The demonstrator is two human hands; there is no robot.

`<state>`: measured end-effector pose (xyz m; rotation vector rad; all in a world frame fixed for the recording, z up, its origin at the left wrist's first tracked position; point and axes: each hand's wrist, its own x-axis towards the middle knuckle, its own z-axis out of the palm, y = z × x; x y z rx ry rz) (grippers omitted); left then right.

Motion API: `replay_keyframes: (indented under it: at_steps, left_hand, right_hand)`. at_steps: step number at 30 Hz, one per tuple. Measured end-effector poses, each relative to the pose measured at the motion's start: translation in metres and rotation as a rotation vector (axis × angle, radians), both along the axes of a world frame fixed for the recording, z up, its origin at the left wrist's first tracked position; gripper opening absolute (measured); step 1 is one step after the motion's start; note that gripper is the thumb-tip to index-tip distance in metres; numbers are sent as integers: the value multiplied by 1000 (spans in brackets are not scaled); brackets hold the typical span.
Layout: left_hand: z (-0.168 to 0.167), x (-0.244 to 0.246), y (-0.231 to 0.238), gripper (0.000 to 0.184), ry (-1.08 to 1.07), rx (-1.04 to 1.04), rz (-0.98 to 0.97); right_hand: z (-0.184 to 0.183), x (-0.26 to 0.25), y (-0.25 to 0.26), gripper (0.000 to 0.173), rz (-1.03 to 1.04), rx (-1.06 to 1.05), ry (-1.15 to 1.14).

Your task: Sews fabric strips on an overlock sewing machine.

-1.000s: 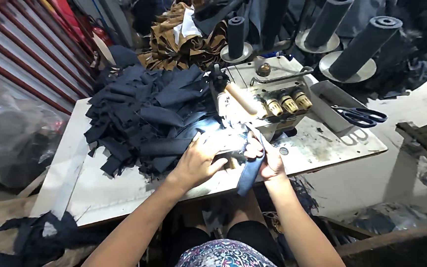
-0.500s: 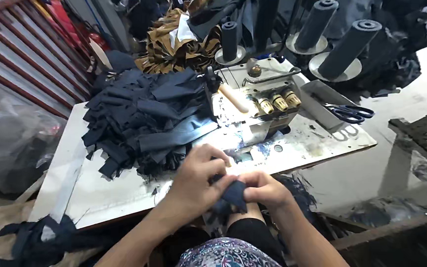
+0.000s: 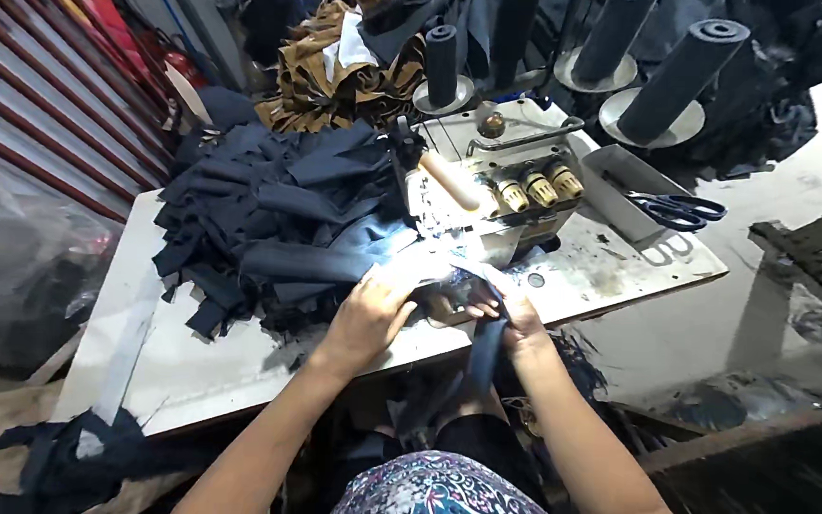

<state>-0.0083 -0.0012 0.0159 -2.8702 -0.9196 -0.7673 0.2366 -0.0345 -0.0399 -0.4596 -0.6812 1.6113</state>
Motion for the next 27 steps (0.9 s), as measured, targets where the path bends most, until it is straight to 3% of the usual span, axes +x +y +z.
replay_keyframes:
  at_steps: [5,10,15,18,20,22,25,27]
  left_hand:
    - [16,17,-8,35,66,32,75]
    - [19,30,-9,39,71,-31,119]
    - [24,30,13,41,47,-85,57]
    - [33,28,26,37,28,-76,-42]
    - [42,27,16,47,-20,-256,18]
    - [50,30,-11,54,-219,-424,84]
    - [65,21,-49,25,-422,-486,-25]
    - [89,-4,-50,20,-442,-354,-43]
  right_hand:
    - [3,4,12,37,-49,-38,187]
    - [8,-7,18,39,-140,-48,222]
    - [7,-7,18,34,-137,-41,175]
    - [11,-12,9,32,-172,-51,-91]
    - [17,-22,-6,23,-154,12,-323]
    - [28,-31,-25,17,-36,162,-395]
    - [44,-30,-48,17,189,471,-327]
    - [57,-20,-52,19,273,633,-218]
